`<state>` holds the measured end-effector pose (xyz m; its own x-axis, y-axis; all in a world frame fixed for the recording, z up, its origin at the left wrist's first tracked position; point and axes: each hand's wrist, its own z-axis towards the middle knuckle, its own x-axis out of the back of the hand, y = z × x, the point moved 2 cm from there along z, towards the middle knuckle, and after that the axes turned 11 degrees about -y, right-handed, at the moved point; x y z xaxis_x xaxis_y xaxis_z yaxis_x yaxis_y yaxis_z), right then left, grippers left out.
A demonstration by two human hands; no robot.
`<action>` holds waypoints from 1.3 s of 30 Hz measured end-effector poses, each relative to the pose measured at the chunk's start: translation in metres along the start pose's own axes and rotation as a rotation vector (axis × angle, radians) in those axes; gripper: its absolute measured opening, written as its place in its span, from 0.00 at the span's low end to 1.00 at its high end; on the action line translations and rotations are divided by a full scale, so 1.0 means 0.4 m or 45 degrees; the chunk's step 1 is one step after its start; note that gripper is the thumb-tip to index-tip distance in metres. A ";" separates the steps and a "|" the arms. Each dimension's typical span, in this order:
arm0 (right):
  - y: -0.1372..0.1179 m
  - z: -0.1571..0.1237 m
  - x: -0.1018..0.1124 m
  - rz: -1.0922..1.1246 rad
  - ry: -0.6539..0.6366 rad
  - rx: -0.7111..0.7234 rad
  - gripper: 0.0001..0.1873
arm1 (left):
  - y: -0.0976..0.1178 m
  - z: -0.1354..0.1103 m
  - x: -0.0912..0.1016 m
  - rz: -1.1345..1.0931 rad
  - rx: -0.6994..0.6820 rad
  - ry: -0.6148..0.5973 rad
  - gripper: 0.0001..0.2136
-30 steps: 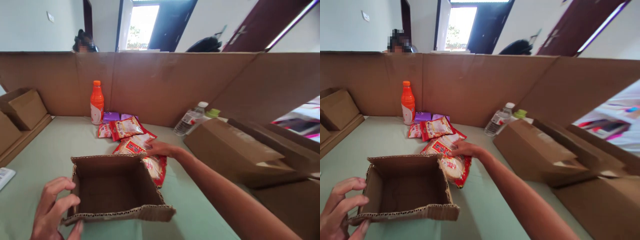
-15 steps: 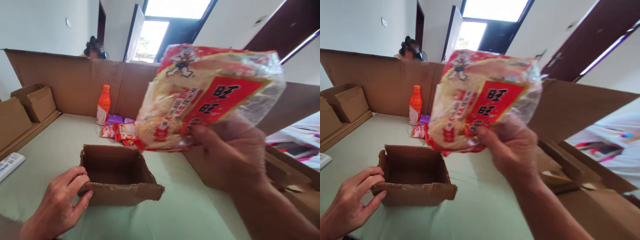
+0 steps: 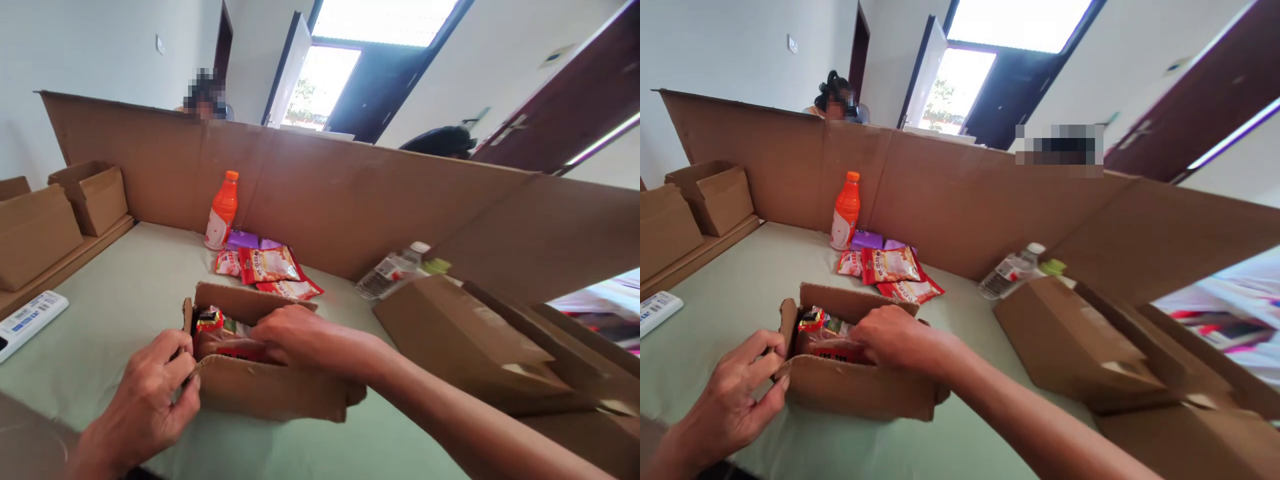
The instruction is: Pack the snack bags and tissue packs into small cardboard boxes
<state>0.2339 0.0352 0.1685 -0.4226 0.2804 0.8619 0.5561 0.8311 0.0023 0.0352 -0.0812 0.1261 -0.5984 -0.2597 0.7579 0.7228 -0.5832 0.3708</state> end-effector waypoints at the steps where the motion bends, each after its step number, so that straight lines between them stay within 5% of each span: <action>1: -0.001 0.022 0.003 0.038 -0.061 0.027 0.07 | -0.002 0.001 -0.001 -0.007 0.003 0.003 0.08; 6: 0.024 0.068 -0.004 0.307 -0.311 0.220 0.12 | -0.023 -0.012 -0.009 0.001 0.001 0.009 0.07; 8: 0.040 0.033 -0.005 0.356 -0.183 0.232 0.15 | -0.034 -0.024 -0.017 0.030 0.006 0.045 0.06; 11: 0.059 -0.069 -0.002 0.423 0.312 0.145 0.18 | -0.046 -0.042 -0.031 0.057 0.026 0.109 0.07; 13: 0.059 -0.134 -0.009 0.508 0.501 0.077 0.19 | -0.049 -0.048 -0.042 0.040 0.019 0.125 0.09; 19: 0.004 -0.171 -0.068 0.574 0.341 0.165 0.34 | -0.049 -0.036 -0.075 0.002 -0.044 0.100 0.25; 22: -0.001 -0.193 -0.088 0.490 0.607 0.177 0.28 | -0.049 -0.029 -0.083 0.005 -0.069 0.048 0.31; 26: 0.036 -0.243 -0.149 0.429 1.082 -0.092 0.24 | -0.051 -0.022 -0.084 -0.008 -0.006 0.041 0.28; 32: 0.029 -0.186 -0.260 0.399 1.044 -0.172 0.30 | -0.054 0.010 -0.092 0.175 0.066 0.150 0.24; 39: 0.054 -0.150 -0.252 0.209 1.189 -0.288 0.35 | -0.055 0.033 -0.102 0.260 0.163 -0.005 0.21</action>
<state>0.3314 -0.0039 0.1119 0.3560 -0.1900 0.9150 0.7229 0.6765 -0.1408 0.0482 -0.0476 0.0939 -0.4344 -0.3588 0.8262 0.8665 -0.4167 0.2746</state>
